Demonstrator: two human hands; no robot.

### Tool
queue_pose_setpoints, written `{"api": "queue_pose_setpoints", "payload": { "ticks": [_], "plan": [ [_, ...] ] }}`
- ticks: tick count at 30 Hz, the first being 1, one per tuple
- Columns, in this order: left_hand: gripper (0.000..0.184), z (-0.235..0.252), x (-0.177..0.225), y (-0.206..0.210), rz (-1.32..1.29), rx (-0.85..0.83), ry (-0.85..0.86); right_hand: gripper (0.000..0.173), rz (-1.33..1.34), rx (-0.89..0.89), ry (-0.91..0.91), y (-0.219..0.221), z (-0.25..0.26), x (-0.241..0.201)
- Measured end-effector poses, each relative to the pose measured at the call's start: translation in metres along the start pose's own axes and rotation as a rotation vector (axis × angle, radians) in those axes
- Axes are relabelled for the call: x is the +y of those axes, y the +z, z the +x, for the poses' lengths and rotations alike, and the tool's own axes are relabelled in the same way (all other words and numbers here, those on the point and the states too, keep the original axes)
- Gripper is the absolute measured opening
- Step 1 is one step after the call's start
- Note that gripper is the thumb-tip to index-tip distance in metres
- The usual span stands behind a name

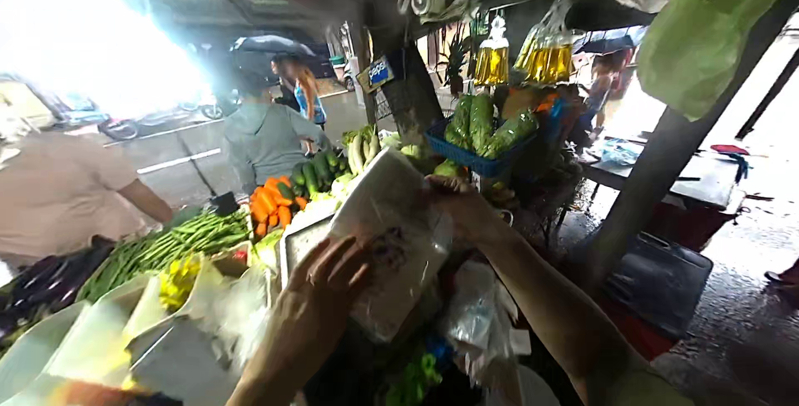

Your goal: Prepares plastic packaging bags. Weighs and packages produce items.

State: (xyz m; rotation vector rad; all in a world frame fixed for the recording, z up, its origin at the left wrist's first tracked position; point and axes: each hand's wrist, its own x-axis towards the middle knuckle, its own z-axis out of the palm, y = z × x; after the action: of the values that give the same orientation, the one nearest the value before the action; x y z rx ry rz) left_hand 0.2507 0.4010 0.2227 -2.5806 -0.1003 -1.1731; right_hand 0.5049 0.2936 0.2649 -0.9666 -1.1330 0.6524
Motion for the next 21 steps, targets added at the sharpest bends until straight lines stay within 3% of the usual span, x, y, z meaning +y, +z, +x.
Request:
{"api": "queue_pose_setpoints", "payload": {
  "ticks": [4,11,16,21],
  "plan": [
    [0.036,0.007,0.012,0.019,-0.088,-0.096,0.027,0.010,0.030,-0.025,0.090,-0.035,0.020,-0.004],
    [0.038,-0.025,-0.010,0.020,-0.126,-0.136,-0.305,0.012,0.161,-0.054,0.191,-0.053,0.044,0.012],
    [0.029,-0.050,0.008,0.003,-0.744,-0.134,-0.499,0.015,0.235,0.175,0.108,-0.047,0.058,0.027],
    [0.019,-0.064,0.044,0.003,-1.160,0.124,-0.897,0.028,0.036,0.234,0.318,-0.013,0.077,0.090]
  ]
}}
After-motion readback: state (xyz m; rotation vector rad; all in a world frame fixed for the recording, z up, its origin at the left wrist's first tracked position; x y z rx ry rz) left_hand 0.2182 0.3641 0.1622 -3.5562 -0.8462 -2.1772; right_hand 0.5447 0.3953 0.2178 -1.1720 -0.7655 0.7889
